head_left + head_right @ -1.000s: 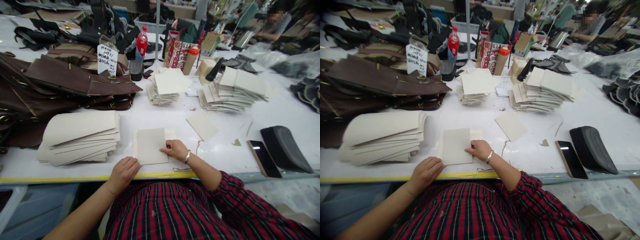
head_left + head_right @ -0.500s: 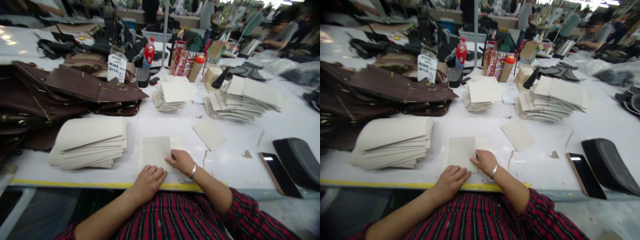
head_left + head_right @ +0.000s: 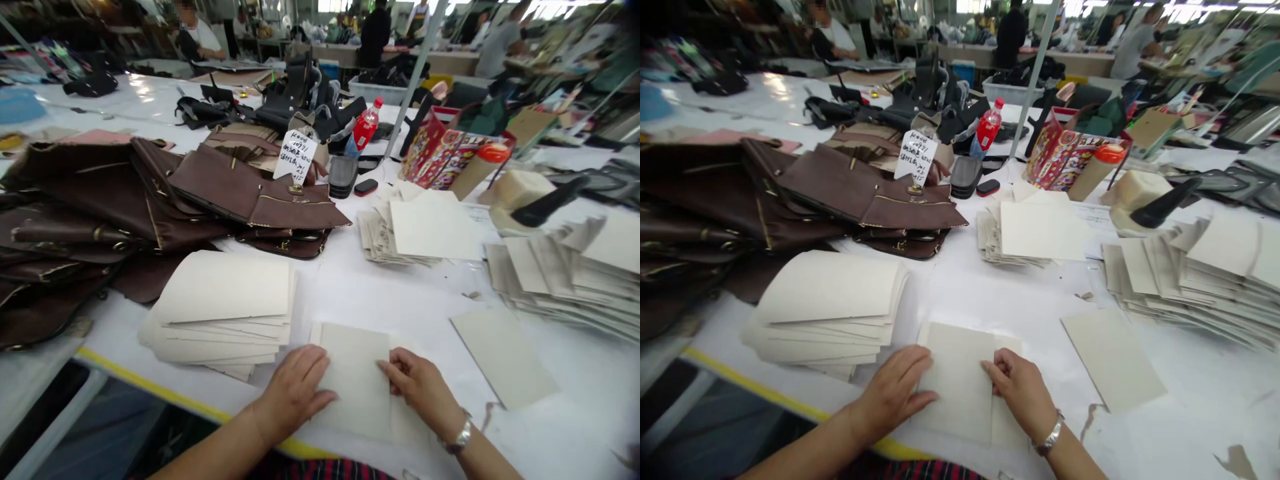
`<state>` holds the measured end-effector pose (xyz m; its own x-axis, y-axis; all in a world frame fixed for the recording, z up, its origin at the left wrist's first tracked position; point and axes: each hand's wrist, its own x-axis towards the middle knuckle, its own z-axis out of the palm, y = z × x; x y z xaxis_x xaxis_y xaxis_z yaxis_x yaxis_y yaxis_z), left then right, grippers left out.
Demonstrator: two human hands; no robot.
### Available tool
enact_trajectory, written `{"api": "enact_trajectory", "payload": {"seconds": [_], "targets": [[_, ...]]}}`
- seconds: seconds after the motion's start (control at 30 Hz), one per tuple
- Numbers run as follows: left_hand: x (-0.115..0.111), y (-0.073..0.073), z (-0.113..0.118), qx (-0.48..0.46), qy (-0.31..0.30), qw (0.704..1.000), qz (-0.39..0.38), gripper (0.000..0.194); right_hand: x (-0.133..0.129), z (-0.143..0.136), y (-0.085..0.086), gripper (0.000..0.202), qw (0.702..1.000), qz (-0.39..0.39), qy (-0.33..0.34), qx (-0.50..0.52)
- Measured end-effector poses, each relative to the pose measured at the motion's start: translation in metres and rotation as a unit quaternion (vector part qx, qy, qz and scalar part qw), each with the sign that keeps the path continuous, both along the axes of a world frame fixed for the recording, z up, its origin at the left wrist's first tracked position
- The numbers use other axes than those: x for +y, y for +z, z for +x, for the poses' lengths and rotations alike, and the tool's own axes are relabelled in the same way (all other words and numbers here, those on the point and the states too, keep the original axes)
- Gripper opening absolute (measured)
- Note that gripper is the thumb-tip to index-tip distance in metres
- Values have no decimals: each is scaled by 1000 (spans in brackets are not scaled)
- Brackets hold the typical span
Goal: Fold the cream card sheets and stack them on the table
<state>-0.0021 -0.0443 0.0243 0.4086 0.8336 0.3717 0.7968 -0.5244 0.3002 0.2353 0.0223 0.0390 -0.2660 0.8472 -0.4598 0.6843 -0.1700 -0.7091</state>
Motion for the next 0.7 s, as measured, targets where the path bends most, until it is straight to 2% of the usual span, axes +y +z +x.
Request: {"api": "enact_trajectory", "payload": {"seconds": [0.07,0.13,0.53,0.63,0.7], "targets": [[4,-5,-6,22,24,999,9,53,-1,1,-2,30,1000,-20,-7,-1],[6,-8,-8,42,27,999,2,59,0,1,-3,30,999,-32,-9,-8],[7,-11,-12,103,-4,994,-40,66,7,-2,-7,31,997,-18,35,-67],[9,-9,-13,142,-22,988,-52,68,11,-4,-5,32,994,10,59,-89],[9,-8,-12,165,-24,985,-51,65,12,-4,-2,31,986,56,89,-126]]}}
